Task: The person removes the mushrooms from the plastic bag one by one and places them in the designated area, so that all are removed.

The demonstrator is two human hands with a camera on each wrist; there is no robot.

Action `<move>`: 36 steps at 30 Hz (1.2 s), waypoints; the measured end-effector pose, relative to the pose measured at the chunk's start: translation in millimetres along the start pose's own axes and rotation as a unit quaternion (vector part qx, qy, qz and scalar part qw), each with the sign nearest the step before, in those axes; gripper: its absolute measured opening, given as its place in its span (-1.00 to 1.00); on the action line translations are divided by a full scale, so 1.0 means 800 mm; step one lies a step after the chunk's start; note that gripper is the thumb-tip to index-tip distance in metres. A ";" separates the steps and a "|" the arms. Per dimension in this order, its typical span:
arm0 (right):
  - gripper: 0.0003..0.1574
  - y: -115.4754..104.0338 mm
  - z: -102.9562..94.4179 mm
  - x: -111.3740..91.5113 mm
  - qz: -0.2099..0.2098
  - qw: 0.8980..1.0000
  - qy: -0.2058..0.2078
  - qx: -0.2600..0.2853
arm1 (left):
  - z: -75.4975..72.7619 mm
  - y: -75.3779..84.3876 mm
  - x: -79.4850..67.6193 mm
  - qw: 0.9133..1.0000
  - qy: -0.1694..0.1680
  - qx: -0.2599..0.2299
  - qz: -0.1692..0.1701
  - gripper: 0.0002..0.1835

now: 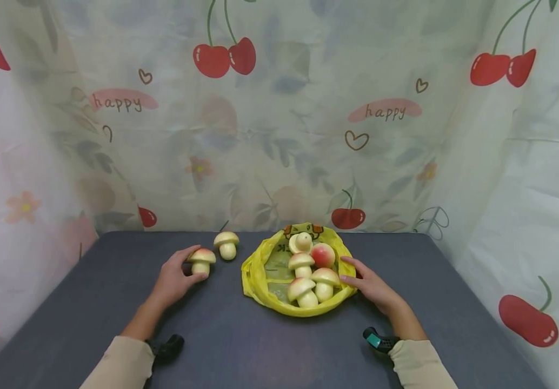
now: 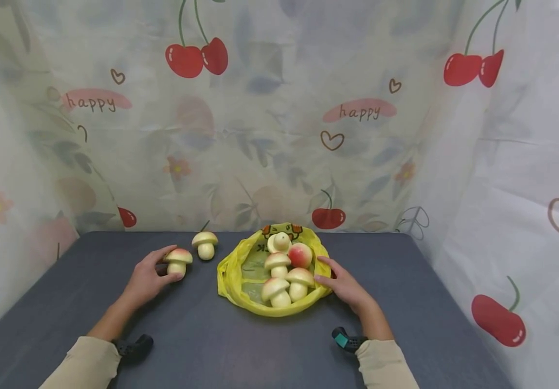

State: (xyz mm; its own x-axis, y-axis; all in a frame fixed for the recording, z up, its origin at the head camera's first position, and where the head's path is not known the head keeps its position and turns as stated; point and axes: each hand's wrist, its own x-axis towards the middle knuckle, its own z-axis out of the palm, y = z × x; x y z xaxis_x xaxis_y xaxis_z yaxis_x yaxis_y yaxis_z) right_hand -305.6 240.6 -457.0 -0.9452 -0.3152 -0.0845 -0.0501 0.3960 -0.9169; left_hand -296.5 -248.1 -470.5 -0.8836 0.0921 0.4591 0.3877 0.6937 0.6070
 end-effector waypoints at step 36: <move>-0.16 0.002 0.000 -0.001 -0.008 1.000 0.006 0.002 | -0.016 -0.013 0.061 0.990 -0.082 0.054 -0.096 -0.16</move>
State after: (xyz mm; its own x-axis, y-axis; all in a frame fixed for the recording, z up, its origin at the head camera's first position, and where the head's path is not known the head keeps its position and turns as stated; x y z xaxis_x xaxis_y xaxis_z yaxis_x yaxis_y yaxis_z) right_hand -304.9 241.0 -458.3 -0.9483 -0.3108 -0.0646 -0.0642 0.3871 -0.9198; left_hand -340.6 -259.5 -446.0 -0.9727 0.0598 0.2244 0.1854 0.7818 0.5953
